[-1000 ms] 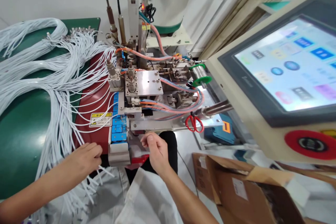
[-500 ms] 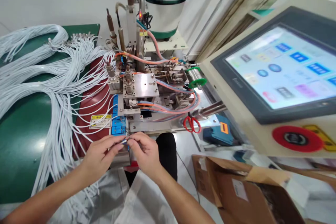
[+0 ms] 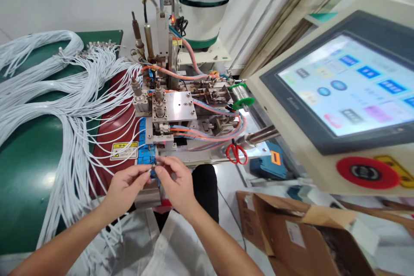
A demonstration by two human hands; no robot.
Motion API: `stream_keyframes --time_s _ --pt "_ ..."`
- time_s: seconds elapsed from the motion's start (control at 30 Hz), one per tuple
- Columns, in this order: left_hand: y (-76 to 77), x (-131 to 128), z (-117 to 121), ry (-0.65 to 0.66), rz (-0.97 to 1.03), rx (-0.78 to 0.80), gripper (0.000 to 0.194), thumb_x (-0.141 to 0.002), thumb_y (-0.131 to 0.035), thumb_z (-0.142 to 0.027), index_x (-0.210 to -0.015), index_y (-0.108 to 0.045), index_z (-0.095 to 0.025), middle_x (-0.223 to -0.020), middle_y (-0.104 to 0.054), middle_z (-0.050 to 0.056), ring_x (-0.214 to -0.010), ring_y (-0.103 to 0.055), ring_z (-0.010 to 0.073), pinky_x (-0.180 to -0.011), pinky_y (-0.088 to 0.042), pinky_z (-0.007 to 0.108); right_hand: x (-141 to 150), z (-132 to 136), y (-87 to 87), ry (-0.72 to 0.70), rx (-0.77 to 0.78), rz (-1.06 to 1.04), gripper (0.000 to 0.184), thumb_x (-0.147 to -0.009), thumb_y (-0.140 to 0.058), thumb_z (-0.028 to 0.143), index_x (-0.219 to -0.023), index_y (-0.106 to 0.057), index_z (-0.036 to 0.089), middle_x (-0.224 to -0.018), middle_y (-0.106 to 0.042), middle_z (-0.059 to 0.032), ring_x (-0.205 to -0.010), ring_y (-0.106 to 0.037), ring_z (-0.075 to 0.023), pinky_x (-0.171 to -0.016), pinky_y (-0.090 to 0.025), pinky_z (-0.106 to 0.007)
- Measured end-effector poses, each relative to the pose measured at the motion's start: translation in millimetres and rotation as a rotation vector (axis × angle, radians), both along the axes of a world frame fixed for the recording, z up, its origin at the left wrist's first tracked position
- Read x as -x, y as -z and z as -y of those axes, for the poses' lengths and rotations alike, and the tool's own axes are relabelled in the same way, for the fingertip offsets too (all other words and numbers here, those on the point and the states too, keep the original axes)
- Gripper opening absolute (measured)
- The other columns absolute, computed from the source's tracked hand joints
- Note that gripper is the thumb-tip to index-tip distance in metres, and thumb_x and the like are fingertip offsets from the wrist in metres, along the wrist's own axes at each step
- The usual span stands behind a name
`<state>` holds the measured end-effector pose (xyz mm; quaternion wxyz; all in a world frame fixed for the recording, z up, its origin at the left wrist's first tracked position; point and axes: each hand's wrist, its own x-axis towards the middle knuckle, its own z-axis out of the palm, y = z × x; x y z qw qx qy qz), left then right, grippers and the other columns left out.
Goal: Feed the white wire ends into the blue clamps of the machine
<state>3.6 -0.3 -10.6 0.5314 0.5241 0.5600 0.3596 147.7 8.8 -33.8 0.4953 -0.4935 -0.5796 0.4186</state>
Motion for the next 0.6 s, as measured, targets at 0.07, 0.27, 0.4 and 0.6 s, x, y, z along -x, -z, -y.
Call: stream_keyframes --time_s 0.07,0.27,0.4,0.6 --pt "1.2 -2.0 0.8 0.032 -0.034 -0.03 0.018 -0.076 -0.055 -0.02 -0.087 -0.067 -0.013 -0.082 -0.067 0.006 -0.073 -0.061 0.0144 -0.067 -0.05 0.023 -1.5 -3.9 -5.1 -0.026 0.035 -0.025 0.009 -0.076 -0.056 0.019 -0.074 -0.065 0.019 -0.073 -0.061 -0.0036 -0.068 -0.059 -0.0143 -0.061 -0.047 -0.026" --pt "11.7 -1.0 3.2 -0.041 -0.388 -0.359 0.009 -0.075 -0.059 -0.021 -0.078 -0.067 -0.016 -0.069 -0.067 0.003 -0.06 -0.06 0.012 -0.058 -0.049 0.02 -3.7 -9.3 -20.5 -0.042 0.012 0.144 0.011 -0.074 -0.056 0.015 -0.063 -0.059 0.018 -0.065 -0.056 -0.0007 -0.061 -0.052 -0.0118 -0.057 -0.042 -0.023" --pt "13.2 0.8 3.3 -0.027 -0.489 -0.645 0.015 -0.079 -0.056 -0.016 -0.087 -0.067 -0.016 -0.083 -0.07 0.005 -0.076 -0.064 0.0141 -0.075 -0.049 0.023 0.9 -9.9 -23.5 0.009 0.059 0.102 0.014 -0.074 -0.056 0.017 -0.06 -0.056 0.018 -0.062 -0.054 0.0005 -0.059 -0.05 -0.0115 -0.057 -0.041 -0.023" --pt "4.5 0.2 3.1 -0.06 -0.34 -0.267 0.016 -0.082 -0.051 -0.023 -0.084 -0.066 -0.017 -0.075 -0.069 0.003 -0.064 -0.061 0.0127 -0.06 -0.048 0.021 7.2 -5.3 -10.2 -0.036 0.241 -0.271 0.011 -0.075 -0.055 0.021 -0.069 -0.063 0.018 -0.072 -0.057 -0.0016 -0.067 -0.055 -0.0131 -0.061 -0.045 -0.025"
